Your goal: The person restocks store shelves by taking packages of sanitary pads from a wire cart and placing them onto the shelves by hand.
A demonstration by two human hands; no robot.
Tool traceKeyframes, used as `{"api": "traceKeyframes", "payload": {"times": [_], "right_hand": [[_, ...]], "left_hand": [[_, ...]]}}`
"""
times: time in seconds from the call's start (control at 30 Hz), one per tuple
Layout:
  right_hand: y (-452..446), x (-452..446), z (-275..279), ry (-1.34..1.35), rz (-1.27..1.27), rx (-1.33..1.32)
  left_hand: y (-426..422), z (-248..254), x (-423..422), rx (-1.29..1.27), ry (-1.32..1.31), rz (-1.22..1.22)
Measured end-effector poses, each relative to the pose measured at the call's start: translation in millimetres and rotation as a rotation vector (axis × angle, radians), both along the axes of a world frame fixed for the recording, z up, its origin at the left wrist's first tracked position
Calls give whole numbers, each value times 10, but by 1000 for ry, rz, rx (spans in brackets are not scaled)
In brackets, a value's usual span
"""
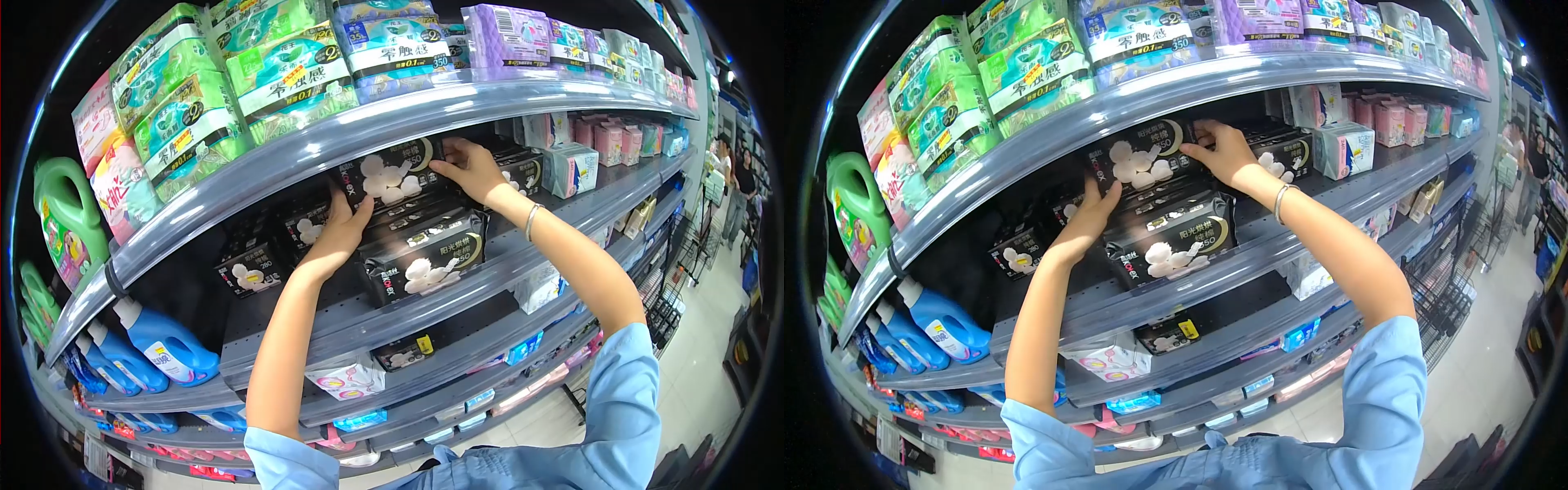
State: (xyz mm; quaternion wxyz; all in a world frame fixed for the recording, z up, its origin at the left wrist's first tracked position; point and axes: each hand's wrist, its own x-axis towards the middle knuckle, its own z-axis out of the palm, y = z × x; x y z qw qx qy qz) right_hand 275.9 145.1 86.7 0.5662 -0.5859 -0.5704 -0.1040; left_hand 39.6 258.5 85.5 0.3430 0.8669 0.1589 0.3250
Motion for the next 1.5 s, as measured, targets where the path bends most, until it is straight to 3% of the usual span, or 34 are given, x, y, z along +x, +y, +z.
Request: {"api": "traceKeyframes", "payload": {"times": [0.57,0.77,0.97,1.3,1.5], "right_hand": [[17,34,-37,45,78,-81],[74,94,-71,112,111,12],[110,1,-47,69,57,-113],[61,16,-87,69,86,-41],[0,47,-63,332,108,1]], "left_hand": [[114,-34,84,9,-47,92],[80,8,8,-70,-86,59],[77,10,103,-76,-44,57],[34,28,46,-199,-58,106],[-88,71,-62,-270,-73,104]]}}
